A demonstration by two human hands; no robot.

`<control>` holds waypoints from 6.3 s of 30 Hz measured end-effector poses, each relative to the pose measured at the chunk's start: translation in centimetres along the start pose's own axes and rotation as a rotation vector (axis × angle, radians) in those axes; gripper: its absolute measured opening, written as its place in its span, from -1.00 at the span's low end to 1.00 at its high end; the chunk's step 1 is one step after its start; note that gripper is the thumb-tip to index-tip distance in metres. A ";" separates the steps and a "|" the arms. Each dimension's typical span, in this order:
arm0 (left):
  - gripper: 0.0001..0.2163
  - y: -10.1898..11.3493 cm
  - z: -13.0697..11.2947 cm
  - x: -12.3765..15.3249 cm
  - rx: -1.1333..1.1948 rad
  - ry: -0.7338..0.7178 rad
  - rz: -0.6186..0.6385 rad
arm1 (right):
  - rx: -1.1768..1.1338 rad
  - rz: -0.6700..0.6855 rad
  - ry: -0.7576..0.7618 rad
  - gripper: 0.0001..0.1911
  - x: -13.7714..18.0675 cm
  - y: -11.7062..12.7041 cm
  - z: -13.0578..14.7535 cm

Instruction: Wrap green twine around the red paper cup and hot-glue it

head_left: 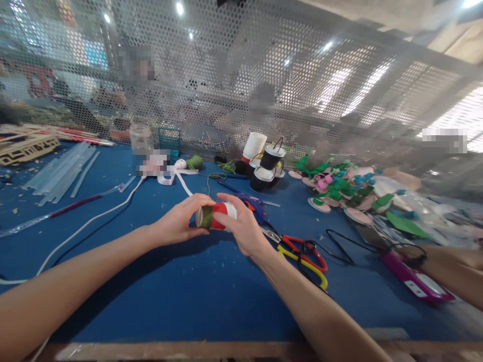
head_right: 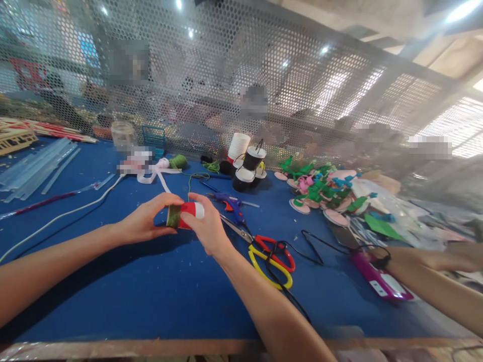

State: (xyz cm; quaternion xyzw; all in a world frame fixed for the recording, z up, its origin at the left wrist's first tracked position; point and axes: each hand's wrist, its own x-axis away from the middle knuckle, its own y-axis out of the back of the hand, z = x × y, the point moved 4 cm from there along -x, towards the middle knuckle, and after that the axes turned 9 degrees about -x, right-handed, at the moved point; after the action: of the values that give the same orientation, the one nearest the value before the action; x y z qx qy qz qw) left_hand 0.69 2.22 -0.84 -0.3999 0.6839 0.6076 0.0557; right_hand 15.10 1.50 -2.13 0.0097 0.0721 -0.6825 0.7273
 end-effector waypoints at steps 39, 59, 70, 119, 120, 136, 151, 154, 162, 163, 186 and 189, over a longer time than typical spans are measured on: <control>-0.61 -0.4 1.9 0.0 0.330 0.471 0.198 | -0.515 -0.068 -0.344 -0.78 -0.7 0.0 -1.7; -0.58 0.3 1.0 -0.1 0.144 0.242 0.151 | 0.782 0.404 0.220 -0.41 -0.9 0.5 0.9; -0.56 0.3 1.5 -0.1 0.114 0.264 0.169 | 0.862 0.379 0.428 -0.47 -0.3 -0.6 0.5; -0.63 0.0 1.7 0.2 -0.155 0.331 0.259 | 1.212 -0.107 -0.147 -0.76 -4.8 9.6 1.9; -0.63 0.0 1.6 0.2 -0.163 0.330 0.259 | 1.206 -0.087 -0.176 -0.79 -5.0 9.8 1.2; -0.64 -0.1 1.2 0.4 -0.188 0.055 0.173 | 0.382 -0.011 -0.052 -0.81 -0.8 7.0 4.2; -0.65 -0.1 1.7 0.3 -0.067 0.130 0.169 | 0.859 0.118 0.095 -0.79 3.5 4.6 4.8; -0.65 -0.2 1.8 0.3 -0.053 0.160 0.186 | 0.871 0.123 0.151 -0.81 3.6 4.3 5.3; -0.65 -0.2 1.7 0.2 -0.048 0.172 0.203 | 0.877 0.145 0.225 -0.89 3.8 4.2 5.1; -0.65 -0.2 1.7 0.2 -0.046 0.173 0.201 | 0.875 0.142 0.229 -0.90 3.9 4.2 5.0; -0.67 -0.4 1.7 0.4 -0.050 0.091 0.168 | 0.929 0.166 0.253 -0.85 4.1 4.3 4.7; -0.67 -0.4 1.7 0.5 -0.063 0.081 0.169 | 0.924 0.178 0.264 -0.89 4.1 4.2 4.8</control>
State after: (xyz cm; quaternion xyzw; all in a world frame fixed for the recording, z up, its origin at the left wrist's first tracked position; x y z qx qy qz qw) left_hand -0.08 3.56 -1.89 -0.3669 0.6974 0.6146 -0.0360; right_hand 20.00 -2.86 1.76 0.4239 -0.1478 -0.5714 0.6870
